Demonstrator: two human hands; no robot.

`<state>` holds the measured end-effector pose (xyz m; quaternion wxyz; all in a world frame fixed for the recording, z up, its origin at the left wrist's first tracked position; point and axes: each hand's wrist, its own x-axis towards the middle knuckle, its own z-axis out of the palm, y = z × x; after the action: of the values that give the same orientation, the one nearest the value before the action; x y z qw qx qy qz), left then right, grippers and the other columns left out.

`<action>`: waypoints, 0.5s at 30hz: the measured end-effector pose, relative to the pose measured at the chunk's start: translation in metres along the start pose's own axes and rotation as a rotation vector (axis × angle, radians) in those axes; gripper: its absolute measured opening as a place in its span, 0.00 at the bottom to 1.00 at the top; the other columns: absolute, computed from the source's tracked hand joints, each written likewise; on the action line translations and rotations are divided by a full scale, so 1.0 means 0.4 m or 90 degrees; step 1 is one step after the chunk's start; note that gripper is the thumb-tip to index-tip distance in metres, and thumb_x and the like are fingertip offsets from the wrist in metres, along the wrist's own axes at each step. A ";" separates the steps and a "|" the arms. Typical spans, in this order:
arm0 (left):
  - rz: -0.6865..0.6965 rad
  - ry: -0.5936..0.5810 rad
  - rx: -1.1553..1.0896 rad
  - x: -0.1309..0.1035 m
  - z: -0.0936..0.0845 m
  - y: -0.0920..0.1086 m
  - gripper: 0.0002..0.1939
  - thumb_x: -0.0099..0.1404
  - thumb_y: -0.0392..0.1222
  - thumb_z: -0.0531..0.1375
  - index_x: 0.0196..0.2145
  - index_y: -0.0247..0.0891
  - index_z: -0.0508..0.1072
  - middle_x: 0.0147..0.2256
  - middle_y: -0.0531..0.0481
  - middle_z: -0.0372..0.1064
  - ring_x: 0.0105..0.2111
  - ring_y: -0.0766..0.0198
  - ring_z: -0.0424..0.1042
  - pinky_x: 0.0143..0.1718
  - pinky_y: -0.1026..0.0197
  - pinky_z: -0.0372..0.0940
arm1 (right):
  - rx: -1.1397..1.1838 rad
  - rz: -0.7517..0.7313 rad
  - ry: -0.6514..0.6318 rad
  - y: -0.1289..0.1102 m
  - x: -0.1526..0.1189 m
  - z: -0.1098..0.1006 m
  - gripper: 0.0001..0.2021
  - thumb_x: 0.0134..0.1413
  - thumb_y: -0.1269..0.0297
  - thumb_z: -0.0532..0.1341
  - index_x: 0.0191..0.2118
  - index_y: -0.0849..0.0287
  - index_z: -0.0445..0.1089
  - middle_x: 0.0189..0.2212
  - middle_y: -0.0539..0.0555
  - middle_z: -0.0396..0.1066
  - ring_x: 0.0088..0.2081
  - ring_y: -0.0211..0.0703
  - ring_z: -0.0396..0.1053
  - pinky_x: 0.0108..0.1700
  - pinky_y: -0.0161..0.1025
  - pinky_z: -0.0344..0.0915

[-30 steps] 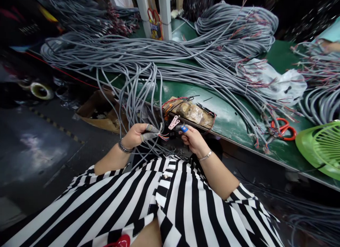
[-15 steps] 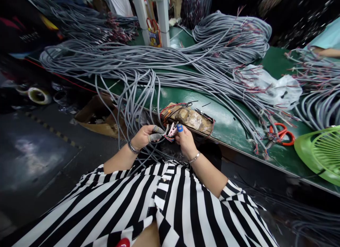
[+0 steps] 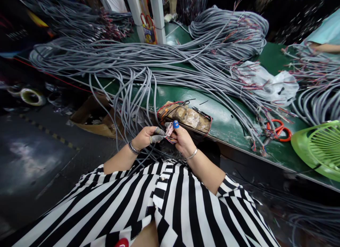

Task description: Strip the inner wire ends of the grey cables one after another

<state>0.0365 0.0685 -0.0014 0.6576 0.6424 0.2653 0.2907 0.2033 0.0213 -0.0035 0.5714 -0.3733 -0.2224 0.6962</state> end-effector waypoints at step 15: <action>-0.011 -0.025 0.035 -0.084 0.012 0.011 0.18 0.55 0.50 0.68 0.32 0.29 0.77 0.24 0.48 0.72 0.22 0.70 0.67 0.24 0.68 0.63 | -0.027 0.081 0.006 0.000 -0.039 -0.038 0.30 0.40 0.32 0.62 0.29 0.59 0.63 0.20 0.44 0.59 0.16 0.24 0.38 0.17 0.28 0.30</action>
<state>0.0167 0.0410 0.0025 0.6473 0.6635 0.2658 0.2648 0.2162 0.0044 -0.0089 0.5192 -0.4021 -0.2102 0.7243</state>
